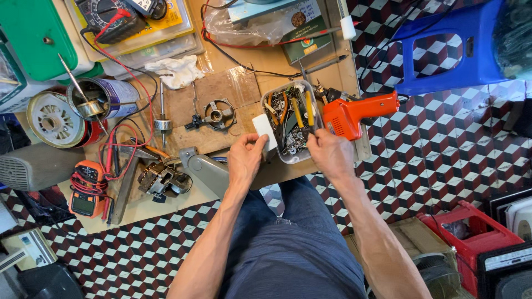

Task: The person disassembles a small electrical component, likely a fan motor, using a hammer and screwdriver to remove parts. They clean the component with a cloth and use a multimeter to test electrical continuity. The person then reassembles the component and tests it again.

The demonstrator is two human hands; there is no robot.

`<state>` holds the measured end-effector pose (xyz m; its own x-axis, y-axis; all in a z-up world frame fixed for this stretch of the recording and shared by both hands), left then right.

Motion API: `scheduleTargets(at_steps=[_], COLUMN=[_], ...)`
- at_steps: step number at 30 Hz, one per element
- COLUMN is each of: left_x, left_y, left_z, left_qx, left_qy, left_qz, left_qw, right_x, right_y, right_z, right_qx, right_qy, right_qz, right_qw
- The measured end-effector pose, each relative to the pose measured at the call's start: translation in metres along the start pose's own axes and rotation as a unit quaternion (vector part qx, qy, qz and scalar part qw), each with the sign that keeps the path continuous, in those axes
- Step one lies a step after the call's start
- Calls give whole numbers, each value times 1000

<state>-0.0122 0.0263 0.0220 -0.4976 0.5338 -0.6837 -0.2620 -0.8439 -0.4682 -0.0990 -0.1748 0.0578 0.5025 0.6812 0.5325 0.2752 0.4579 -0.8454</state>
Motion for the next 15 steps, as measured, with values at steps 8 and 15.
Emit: scheduleTargets(at_steps=[8, 15], left_x=[16, 29], left_y=[-6, -9], left_z=[15, 19], left_qx=[-1, 10], left_qy=[-18, -24], left_qz=[17, 67], left_qw=[1000, 997], right_x=[-4, -31], right_y=[29, 59], right_z=[11, -12], right_qx=[59, 101], right_qy=[75, 167], right_qz=[23, -27], right_qw=[995, 980])
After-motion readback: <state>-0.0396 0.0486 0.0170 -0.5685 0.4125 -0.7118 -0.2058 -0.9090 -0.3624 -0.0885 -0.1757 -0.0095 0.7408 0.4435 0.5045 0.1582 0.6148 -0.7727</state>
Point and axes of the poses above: each hand's wrist, its own z-axis away from the middle knuckle, its own y-axis out of the palm, x = y × z, the point moved 2 cm from there along -z, towards the middle knuckle, and after that the axes turned 11 degrees about -x, right-handed, at the moved point
